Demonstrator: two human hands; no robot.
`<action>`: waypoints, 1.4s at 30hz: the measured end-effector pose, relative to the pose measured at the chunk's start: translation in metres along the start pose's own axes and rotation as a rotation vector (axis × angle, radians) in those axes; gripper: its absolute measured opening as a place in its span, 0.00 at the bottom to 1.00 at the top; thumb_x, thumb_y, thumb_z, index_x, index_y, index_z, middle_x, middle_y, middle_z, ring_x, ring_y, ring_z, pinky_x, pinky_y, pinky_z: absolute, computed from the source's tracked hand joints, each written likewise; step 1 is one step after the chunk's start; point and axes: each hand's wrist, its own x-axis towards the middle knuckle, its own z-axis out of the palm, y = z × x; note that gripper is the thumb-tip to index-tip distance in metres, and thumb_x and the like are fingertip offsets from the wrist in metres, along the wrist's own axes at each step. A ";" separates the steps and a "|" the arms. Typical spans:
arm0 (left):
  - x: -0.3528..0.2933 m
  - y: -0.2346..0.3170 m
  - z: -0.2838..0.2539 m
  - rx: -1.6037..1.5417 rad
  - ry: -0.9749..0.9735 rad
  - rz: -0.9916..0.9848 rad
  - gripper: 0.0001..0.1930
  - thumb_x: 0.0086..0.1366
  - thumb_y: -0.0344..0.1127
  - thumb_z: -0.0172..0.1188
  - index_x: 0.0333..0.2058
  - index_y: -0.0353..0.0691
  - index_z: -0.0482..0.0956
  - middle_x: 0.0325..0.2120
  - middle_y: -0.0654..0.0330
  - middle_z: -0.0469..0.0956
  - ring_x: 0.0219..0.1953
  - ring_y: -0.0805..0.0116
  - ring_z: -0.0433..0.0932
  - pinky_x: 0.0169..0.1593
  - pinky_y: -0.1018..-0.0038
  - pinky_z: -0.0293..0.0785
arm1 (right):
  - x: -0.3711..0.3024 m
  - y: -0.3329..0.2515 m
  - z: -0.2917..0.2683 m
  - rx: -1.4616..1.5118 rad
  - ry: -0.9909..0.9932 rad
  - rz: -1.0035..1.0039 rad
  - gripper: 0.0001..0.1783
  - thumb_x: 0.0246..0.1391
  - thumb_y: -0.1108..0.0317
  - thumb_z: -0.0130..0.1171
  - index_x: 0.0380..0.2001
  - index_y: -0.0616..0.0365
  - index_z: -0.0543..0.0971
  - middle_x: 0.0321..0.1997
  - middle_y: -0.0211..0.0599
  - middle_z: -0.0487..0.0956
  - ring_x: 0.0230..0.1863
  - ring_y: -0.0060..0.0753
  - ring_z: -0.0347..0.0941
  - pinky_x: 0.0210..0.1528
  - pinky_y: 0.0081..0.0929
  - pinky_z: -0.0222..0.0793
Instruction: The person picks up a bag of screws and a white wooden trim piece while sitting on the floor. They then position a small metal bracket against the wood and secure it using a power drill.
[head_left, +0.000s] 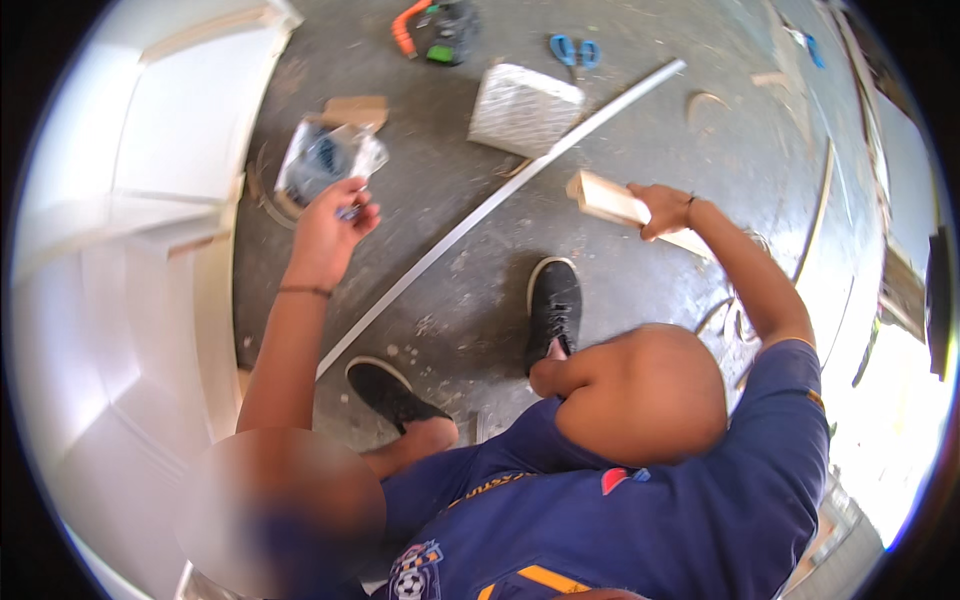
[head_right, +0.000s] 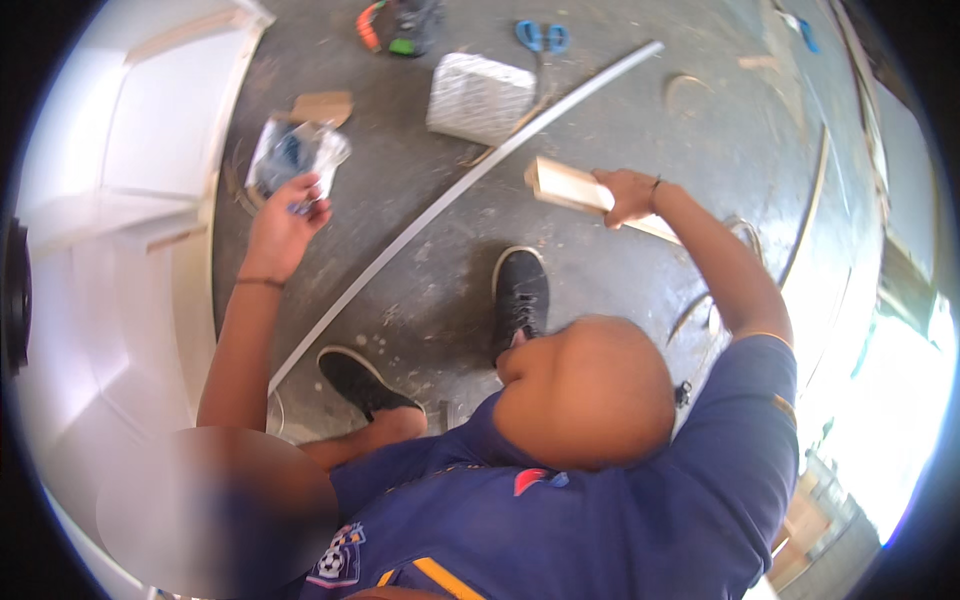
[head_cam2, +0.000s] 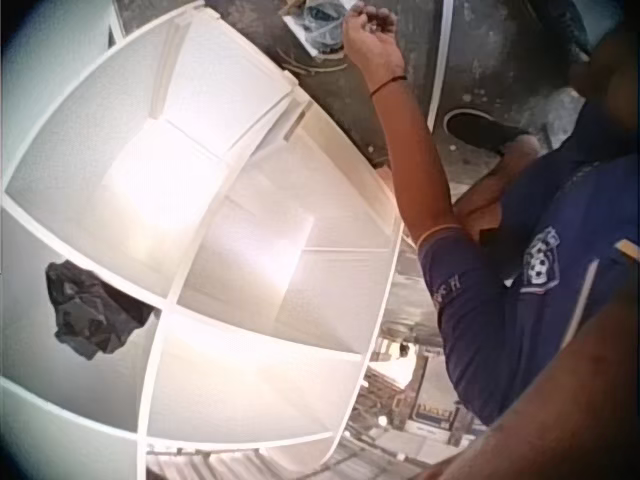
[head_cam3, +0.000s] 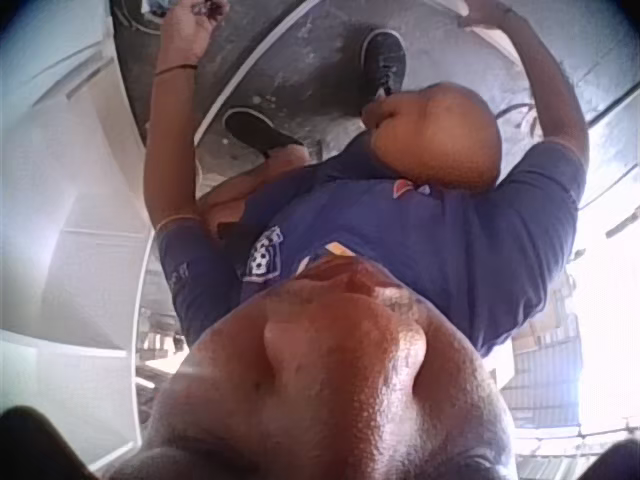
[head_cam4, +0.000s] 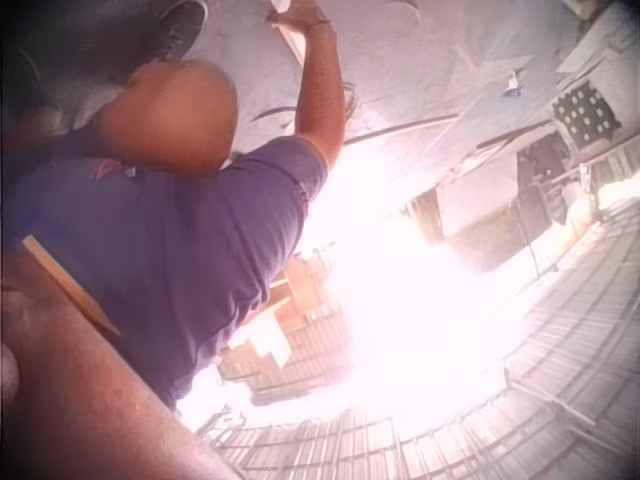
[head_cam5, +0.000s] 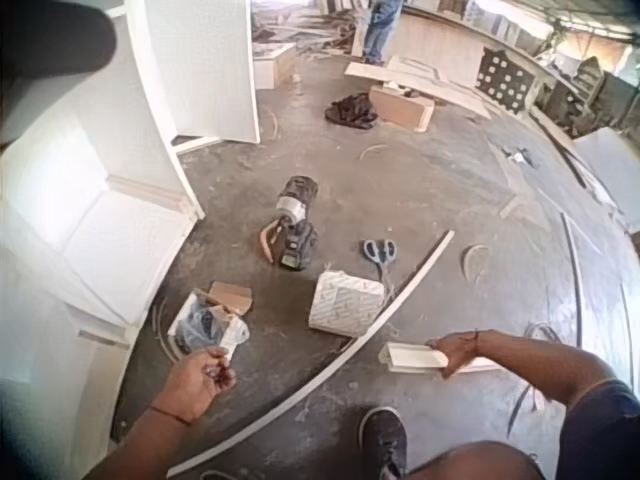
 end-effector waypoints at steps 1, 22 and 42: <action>-0.001 -0.002 -0.001 -0.026 0.024 0.009 0.12 0.61 0.31 0.52 0.42 0.35 0.75 0.32 0.61 0.73 0.35 0.65 0.73 0.42 0.71 0.72 | 0.001 -0.031 -0.021 0.092 -0.023 -0.077 0.37 0.28 0.66 0.64 0.49 0.62 0.67 0.36 0.49 0.78 0.41 0.47 0.76 0.46 0.35 0.71; -0.081 0.045 0.038 0.756 -0.264 -0.024 0.29 0.66 0.59 0.49 0.41 0.32 0.76 0.14 0.72 0.57 0.16 0.80 0.55 0.21 0.80 0.52 | 0.062 -0.301 -0.141 0.600 -0.362 -0.559 0.36 0.48 0.42 0.59 0.47 0.65 0.74 0.38 0.44 0.77 0.32 0.37 0.78 0.35 0.30 0.75; -0.109 0.055 -0.037 -0.155 0.052 0.265 0.16 0.65 0.49 0.53 0.34 0.40 0.71 0.15 0.74 0.53 0.18 0.81 0.55 0.23 0.82 0.53 | 0.060 -0.296 -0.156 -0.321 0.260 -0.591 0.31 0.41 0.47 0.64 0.44 0.59 0.79 0.40 0.43 0.80 0.39 0.40 0.76 0.43 0.31 0.68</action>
